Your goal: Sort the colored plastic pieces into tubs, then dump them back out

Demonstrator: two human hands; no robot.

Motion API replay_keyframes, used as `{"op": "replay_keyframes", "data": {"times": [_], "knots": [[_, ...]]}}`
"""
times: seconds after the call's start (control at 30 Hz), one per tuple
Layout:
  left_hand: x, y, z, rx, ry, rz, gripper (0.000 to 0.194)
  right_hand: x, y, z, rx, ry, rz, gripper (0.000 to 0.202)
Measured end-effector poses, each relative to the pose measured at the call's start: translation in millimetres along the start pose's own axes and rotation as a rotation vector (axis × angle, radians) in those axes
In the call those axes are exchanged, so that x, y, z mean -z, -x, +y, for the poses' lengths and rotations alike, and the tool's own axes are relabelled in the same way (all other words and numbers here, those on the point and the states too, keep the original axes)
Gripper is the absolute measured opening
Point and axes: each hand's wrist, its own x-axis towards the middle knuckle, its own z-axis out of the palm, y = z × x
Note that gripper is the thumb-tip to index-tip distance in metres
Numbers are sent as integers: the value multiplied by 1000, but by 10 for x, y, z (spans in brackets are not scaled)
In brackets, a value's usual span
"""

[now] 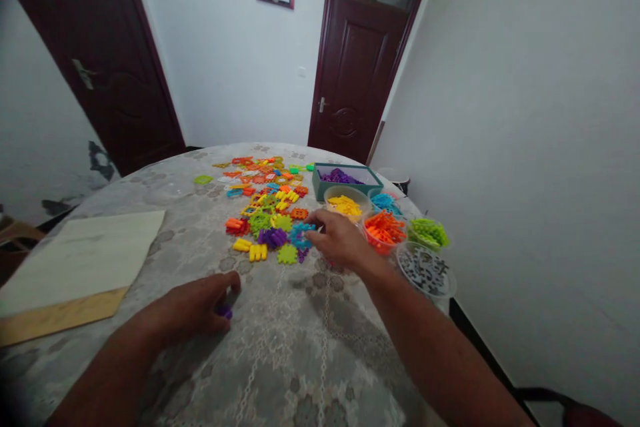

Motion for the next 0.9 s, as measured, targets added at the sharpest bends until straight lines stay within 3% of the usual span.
{"op": "replay_keyframes", "data": {"times": [0.07, 0.17, 0.23, 0.37, 0.5, 0.63, 0.8, 0.9], "knots": [[-11, -24, -6, -28, -11, 3, 35, 351, -201, 225, -100, 98, 76, 23], [10, -70, -63, -66, -2, 0, 35, 885, -514, 672, -399, 217, 220, 23], [28, -109, -96, -89, 30, 11, 36, 1197, -656, 967, -489, 260, 294, 24], [19, -239, -122, -130, 128, 85, 40, 1540, -746, 1419, -617, 275, 381, 27], [-56, -410, -142, -136, 159, 255, 40, 1560, -726, 1653, -670, 253, 400, 30], [-138, -515, -120, -145, 193, 392, 31, 1575, -687, 1657, -648, 271, 399, 27], [-241, -547, -38, -164, 173, 488, 28, 1501, -611, 1312, -513, 328, 392, 27], [-312, -572, -26, -190, 169, 532, 28, 1132, -464, 912, -300, 320, 321, 28]]}}
